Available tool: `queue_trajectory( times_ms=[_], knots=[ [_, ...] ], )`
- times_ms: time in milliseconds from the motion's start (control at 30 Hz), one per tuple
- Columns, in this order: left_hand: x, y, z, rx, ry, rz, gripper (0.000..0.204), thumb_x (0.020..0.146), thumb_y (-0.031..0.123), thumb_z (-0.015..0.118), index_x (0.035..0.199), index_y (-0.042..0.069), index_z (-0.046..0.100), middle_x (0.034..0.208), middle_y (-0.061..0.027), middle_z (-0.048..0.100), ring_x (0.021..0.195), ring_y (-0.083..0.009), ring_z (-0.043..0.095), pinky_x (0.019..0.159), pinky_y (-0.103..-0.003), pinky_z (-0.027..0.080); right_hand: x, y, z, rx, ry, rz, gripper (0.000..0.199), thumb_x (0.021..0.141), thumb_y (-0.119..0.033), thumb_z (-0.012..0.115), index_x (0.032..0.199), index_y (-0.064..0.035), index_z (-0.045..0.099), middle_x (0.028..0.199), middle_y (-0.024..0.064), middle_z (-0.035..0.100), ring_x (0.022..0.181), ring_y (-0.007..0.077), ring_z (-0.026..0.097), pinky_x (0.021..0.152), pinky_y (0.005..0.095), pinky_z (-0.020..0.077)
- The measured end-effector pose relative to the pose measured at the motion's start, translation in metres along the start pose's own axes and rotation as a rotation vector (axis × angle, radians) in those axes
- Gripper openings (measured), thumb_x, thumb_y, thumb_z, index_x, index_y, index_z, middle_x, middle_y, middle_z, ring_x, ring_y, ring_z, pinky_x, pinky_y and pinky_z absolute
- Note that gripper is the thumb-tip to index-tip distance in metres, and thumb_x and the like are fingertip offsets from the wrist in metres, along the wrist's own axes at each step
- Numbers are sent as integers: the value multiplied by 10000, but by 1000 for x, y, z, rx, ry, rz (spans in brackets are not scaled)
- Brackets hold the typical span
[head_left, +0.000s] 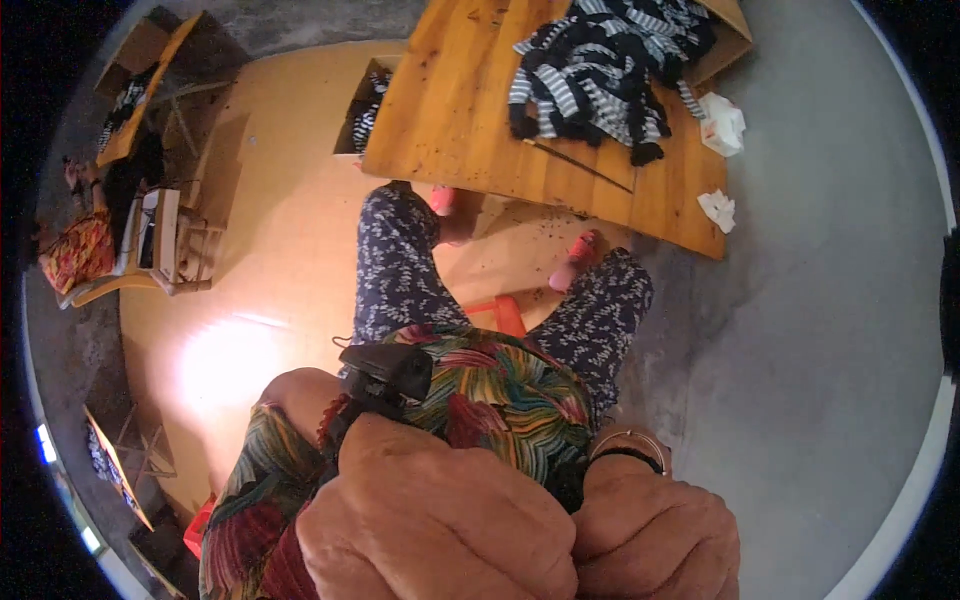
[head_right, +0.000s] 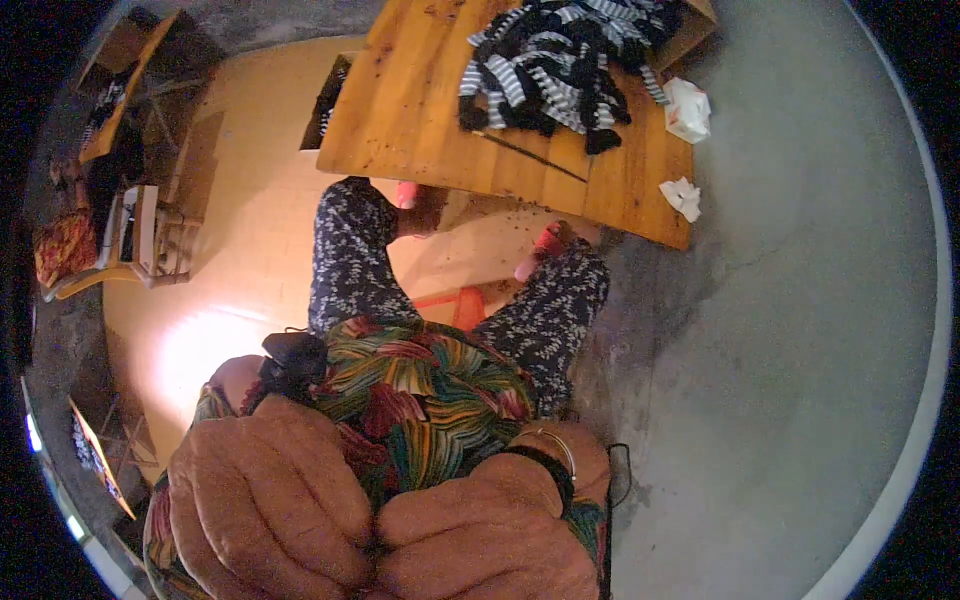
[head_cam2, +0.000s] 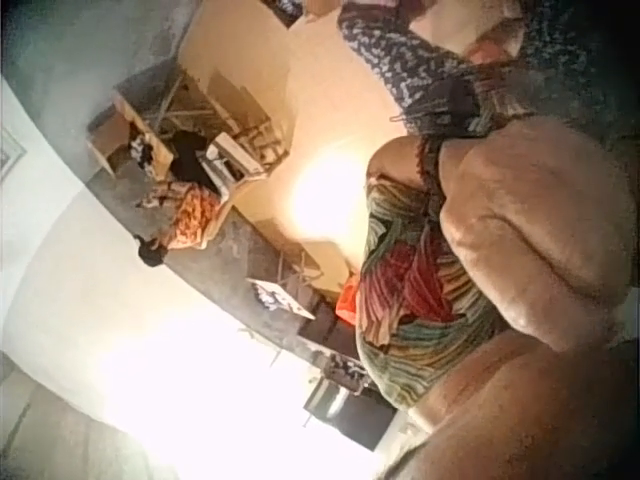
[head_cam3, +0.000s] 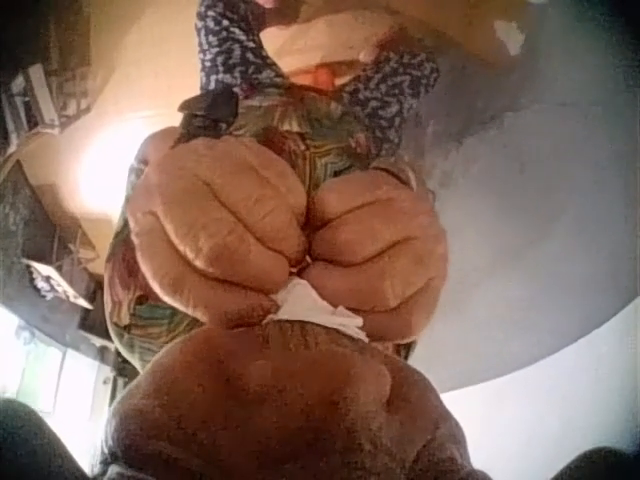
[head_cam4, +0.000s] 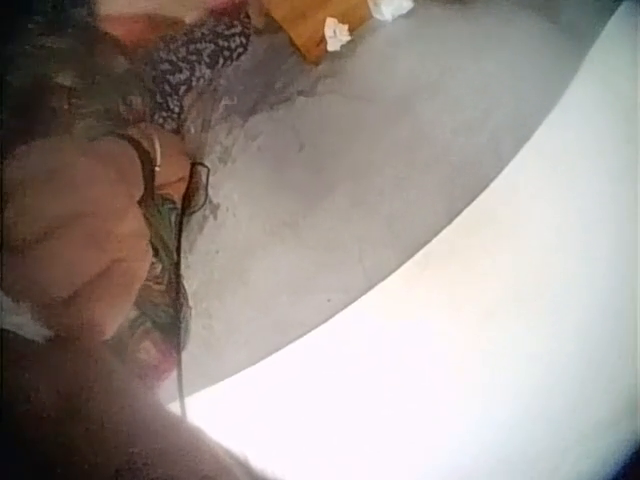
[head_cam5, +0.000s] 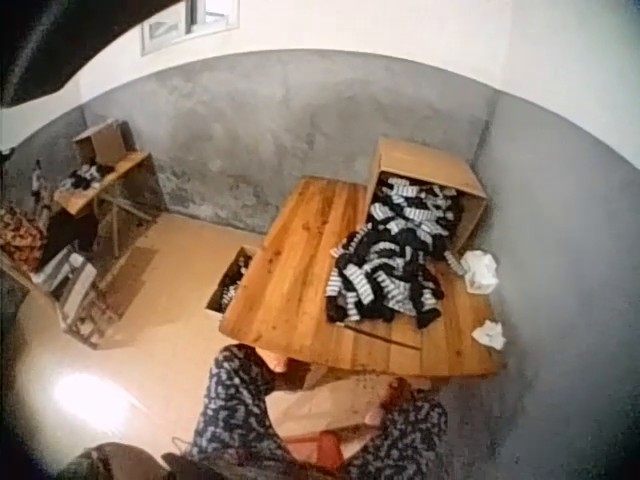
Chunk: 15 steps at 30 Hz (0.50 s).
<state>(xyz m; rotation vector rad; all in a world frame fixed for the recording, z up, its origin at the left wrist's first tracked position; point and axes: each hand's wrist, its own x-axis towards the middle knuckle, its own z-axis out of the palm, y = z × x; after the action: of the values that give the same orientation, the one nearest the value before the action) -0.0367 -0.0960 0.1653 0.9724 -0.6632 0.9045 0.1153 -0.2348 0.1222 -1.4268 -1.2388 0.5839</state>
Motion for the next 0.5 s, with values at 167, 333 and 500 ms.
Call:
queue_trajectory(
  times_ms=[167, 333, 500],
  knots=[
    [5, -4, 1, 35, 45, -90, 73, 748, 6, 572, 693, -28, 605, 587, -142, 562, 435, -191, 524, 358, -268, 413, 6, 2, -7, -71, -10, 8, 184, 753, -114, 553, 869, 28, 537, 706, 123, 590, 641, 239, 584, 630, 327, 478],
    [8, -10, 18, -92, 384, 116, 129, 774, 3, 547, 708, -98, 595, 613, -175, 554, 466, -196, 524, 374, -258, 411, 26, 15, 16, -14, -57, -54, 185, 755, -111, 550, 875, 29, 537, 708, 123, 589, 645, 239, 585, 635, 328, 478],
    [-4, -21, 16, -284, 111, -22, 165, 797, 34, 541, 719, -98, 603, 633, -186, 553, 460, -205, 520, 380, -257, 405, 36, 25, 43, 42, -91, -83, 186, 758, -108, 548, 881, 31, 537, 709, 123, 589, 648, 240, 585, 640, 328, 479]
  ],
)
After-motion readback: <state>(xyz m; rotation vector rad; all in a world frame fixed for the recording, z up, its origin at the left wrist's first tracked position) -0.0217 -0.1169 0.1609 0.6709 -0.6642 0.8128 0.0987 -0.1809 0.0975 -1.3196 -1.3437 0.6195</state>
